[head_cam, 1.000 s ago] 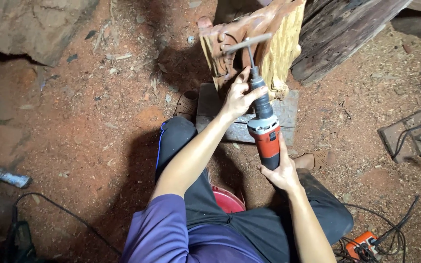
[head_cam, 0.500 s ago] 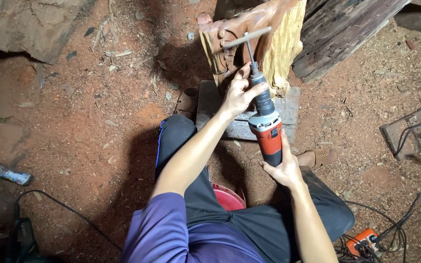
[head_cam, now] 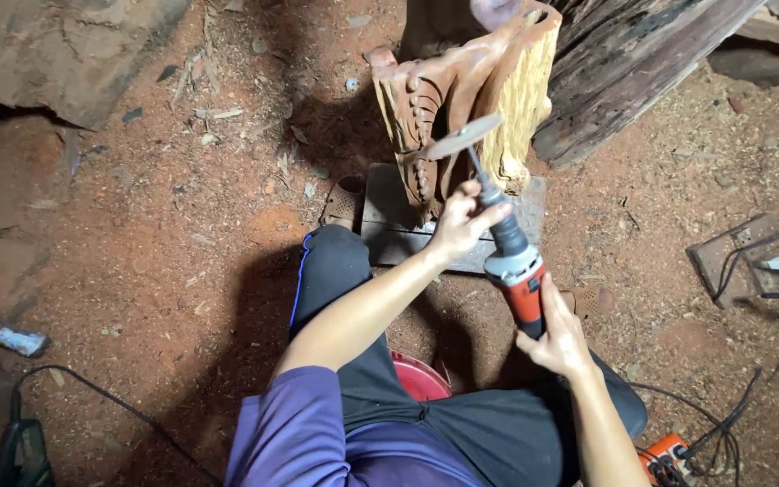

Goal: Using a power rotary tool with a sanding attachment to smooth and refine the details of a hand-carved wooden sculpture.

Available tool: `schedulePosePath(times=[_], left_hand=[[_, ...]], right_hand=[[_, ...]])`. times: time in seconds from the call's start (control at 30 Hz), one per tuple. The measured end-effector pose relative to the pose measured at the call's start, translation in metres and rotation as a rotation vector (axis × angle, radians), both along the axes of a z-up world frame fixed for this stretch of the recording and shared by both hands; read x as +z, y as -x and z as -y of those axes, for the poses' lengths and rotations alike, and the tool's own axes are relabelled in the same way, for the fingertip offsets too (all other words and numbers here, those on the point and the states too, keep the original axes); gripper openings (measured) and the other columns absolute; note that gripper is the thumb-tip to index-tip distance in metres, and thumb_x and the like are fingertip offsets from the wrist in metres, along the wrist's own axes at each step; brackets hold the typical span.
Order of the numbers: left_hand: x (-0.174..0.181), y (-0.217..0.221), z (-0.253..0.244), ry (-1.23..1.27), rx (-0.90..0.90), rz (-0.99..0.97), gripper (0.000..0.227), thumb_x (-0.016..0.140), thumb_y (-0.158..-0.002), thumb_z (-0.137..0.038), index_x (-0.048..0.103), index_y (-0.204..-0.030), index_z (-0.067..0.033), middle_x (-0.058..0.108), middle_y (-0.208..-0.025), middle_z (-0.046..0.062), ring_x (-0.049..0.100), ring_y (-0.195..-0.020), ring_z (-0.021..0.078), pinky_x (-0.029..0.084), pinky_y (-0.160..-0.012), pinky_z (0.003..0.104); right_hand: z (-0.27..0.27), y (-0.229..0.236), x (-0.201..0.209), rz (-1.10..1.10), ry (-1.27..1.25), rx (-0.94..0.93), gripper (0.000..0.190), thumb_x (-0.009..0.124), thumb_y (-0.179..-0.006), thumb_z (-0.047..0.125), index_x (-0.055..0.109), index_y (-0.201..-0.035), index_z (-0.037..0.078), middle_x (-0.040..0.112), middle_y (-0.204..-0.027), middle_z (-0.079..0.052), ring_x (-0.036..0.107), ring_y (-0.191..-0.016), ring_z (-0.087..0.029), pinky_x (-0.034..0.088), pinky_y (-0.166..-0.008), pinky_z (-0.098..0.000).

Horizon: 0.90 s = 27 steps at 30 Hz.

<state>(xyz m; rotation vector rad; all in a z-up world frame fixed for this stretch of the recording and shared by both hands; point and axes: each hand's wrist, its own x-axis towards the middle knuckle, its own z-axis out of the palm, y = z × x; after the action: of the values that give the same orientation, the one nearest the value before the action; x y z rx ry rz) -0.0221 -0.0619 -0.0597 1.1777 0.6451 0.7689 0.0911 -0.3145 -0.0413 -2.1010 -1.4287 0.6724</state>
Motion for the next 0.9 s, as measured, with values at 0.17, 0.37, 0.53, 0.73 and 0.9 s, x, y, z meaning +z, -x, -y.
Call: schedulePosePath(times=[0.17, 0.37, 0.53, 0.73, 0.9], left_hand=[[0.04, -0.008, -0.04, -0.159, 0.099, -0.054, 0.046, 0.086, -0.082, -0.042, 0.079, -0.097, 0.0006, 0.058, -0.133, 0.012, 0.059, -0.124, 0.0305, 0.047, -0.106, 0.04], [0.04, 0.022, -0.057, -0.162, 0.115, -0.256, 0.049, 0.087, -0.078, -0.047, 0.08, -0.091, 0.0005, 0.049, -0.149, 0.02, 0.049, -0.137, 0.0443, 0.035, -0.119, 0.05], [0.044, 0.032, -0.06, -0.186, 0.096, -0.348, 0.042, 0.088, -0.076, -0.047, 0.082, -0.088, -0.0068, 0.048, -0.153, 0.016, 0.048, -0.139, 0.0428, 0.034, -0.12, 0.05], [0.027, 0.019, -0.053, -0.162, 0.147, -0.311, 0.044, 0.089, -0.076, -0.046, 0.08, -0.085, -0.0035, 0.056, -0.138, 0.015, 0.058, -0.128, 0.0379, 0.041, -0.114, 0.047], [-0.002, -0.006, -0.041, -0.044, 0.17, -0.241, 0.041, 0.09, -0.077, -0.046, 0.081, -0.082, -0.0072, 0.059, -0.124, 0.011, 0.062, -0.12, 0.0294, 0.043, -0.111, 0.043]], right_hand=[[-0.038, -0.007, -0.009, 0.045, -0.259, 0.035, 0.127, 0.092, -0.062, 0.027, 0.019, -0.164, 0.006, 0.052, -0.137, -0.04, 0.059, -0.11, -0.061, 0.054, -0.082, -0.0708], [-0.056, 0.033, -0.021, -0.204, 0.017, -0.108, 0.13, 0.091, -0.062, 0.019, 0.012, -0.166, 0.016, 0.061, -0.127, -0.037, 0.064, -0.109, -0.056, 0.054, -0.085, -0.0619], [-0.054, 0.042, -0.025, -0.3, 0.077, -0.152, 0.131, 0.091, -0.06, 0.018, 0.013, -0.165, 0.02, 0.064, -0.124, -0.035, 0.066, -0.11, -0.053, 0.053, -0.084, -0.0582], [-0.051, 0.002, -0.004, -0.206, 0.124, -0.041, 0.129, 0.09, -0.063, 0.018, 0.013, -0.166, 0.021, 0.063, -0.123, -0.037, 0.065, -0.107, -0.056, 0.054, -0.086, -0.0623], [-0.059, -0.038, 0.022, -0.093, 0.246, 0.008, 0.127, 0.089, -0.063, 0.02, 0.018, -0.168, 0.02, 0.063, -0.125, -0.036, 0.066, -0.108, -0.055, 0.053, -0.089, -0.0618]])
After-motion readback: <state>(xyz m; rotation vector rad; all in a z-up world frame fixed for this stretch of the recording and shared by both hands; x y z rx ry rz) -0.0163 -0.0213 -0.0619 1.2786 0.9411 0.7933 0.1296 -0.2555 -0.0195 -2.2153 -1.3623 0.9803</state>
